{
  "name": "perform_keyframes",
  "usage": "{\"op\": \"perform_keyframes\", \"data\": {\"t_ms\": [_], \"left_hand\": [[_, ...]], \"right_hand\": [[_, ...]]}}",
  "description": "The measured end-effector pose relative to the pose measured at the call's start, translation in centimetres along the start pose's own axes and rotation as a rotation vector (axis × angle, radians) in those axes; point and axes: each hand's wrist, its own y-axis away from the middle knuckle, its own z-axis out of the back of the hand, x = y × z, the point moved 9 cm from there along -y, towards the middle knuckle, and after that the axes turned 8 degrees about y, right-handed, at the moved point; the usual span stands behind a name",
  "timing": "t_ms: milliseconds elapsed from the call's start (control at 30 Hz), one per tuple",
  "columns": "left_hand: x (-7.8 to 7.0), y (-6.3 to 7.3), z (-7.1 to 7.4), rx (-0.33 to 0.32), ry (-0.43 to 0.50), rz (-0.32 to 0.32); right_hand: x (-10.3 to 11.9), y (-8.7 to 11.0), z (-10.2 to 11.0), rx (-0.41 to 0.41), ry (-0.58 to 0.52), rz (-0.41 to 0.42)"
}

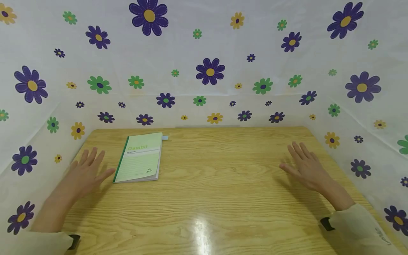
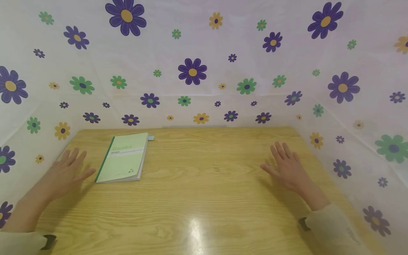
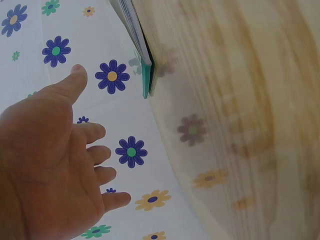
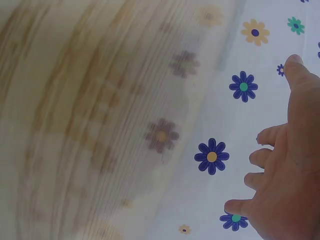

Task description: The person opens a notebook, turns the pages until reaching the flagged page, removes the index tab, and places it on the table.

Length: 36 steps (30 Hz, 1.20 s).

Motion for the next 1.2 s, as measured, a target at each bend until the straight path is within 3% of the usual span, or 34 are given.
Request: {"op": "perform_keyframes", "data": {"t_ms": [267, 433, 667, 967, 1200], "left_hand": [[-0.9, -1.4, -1.2, 0.044, 0.068, -0.038], [-1.6, -2.1, -2.0, 0.088, 0.113, -0.058], [-2.1, -2.9, -3.0, 0.118, 0.118, -0.079], [-1.9, -3.6, -4.0, 0.147, 0.075, -0.019], [-1.9, -3.6, -4.8, 0.199, 0.108, 0.013]], "right_hand": [[1.4, -0.5, -0.2, -0.012, -0.103, 0.056], [2.5, -0.9, -0.7, 0.034, -0.143, 0.05], [4.1, -1.4, -0.7, 0.047, -0.167, 0.063], [5.8, -2.4, -0.8, 0.044, -0.17, 0.082], [7.2, -3.3, -1.4, 0.069, -0.175, 0.1]]}}
